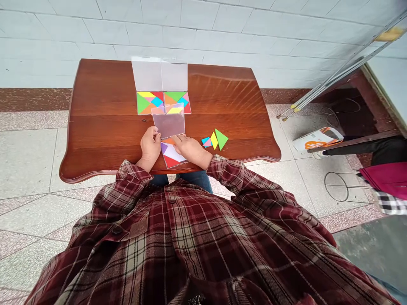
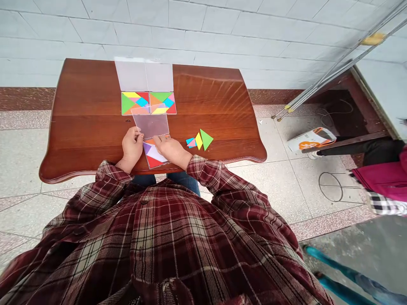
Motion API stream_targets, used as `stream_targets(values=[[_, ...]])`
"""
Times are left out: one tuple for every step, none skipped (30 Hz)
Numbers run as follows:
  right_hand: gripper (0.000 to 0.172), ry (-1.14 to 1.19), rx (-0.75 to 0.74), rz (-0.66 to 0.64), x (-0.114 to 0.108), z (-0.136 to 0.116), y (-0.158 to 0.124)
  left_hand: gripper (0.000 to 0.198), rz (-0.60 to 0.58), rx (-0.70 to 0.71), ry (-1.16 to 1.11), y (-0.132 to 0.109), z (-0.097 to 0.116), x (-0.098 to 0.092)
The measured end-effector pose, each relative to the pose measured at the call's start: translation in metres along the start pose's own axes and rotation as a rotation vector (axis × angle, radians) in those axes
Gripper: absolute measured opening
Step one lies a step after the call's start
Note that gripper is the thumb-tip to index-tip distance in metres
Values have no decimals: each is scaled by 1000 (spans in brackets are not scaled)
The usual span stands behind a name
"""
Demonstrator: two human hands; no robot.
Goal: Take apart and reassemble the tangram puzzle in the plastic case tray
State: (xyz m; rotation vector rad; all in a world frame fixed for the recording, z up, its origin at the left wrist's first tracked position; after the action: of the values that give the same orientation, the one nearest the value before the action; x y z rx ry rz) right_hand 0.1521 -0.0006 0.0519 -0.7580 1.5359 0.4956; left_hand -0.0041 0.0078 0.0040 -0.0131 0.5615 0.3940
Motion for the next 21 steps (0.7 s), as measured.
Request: stream_targets(values=[[37,-6,1,-4,-1,0,0,15,0,-2,1,0,0,0],[37,-6,-1,1,-2,1,1,15,0,-3,2,0,0,0],[37,-1,-8,12,-2,1,3,15,-1,-4,2,0,1,0],[37,9,-21,30,-1,3,4,15,0,-4,-1,1,1,0],[36,22,-39,51,0,4,6,16,-1,-2,-4,1,1,0],[36,39,-59,75,0,5,7,16,-2,1,-8,1,1,0],[37,61,-75,100,0,6,8,16,0,3,-10,1,0,-1],[38,88,-83,125,-1,7,8,17,1,5,-13,1,0,-1],[39,121,-77,153,-3,10,7,16,5,6,-15,1,0,-1],[40,160,-53,186,-5,14,4,16,10,7,-16,1,-1,-2],[40,203,-11,229,-9,20,0,15,16,8,-18,2,-1,-2],[40,249,46,286,-13,28,-6,14,22,9,-20,2,-1,-3],[39,298,116,354,-16,40,-14,13,26,11,-19,2,-1,-3],[38,349,193,433,-19,55,-25,13,29,13,-14,3,-1,-4],[36,401,274,518,-20,72,-38,13,31,16,-7,3,-1,-4],[33,460,352,600,-19,90,-52,14,31,18,1,3,-1,-4],[29,521,429,677,-16,109,-66,14,30,20,11,3,-1,-4],[25,583,514,739,-11,128,-81,14,30,21,19,4,-1,-5],[20,658,614,779,-4,145,-94,15,29,20,26,4,0,-5],[18,741,716,776,6,160,-104,14,29,19,31,4,0,-5],[17,774,759,765,14,170,-112,14,29,19,35,4,0,-5]])
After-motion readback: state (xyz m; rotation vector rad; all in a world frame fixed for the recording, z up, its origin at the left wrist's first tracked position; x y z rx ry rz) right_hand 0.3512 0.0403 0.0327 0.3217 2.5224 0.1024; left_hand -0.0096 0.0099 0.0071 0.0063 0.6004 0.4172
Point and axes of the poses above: each hand's wrist, its own y-axis towards the middle knuckle, its own x-axis out of the palm, z = x × y, the point moved 4 cm from there along y, towards the middle knuckle, and after that the axes turned 7 degrees about -x, right-handed, at the moved point
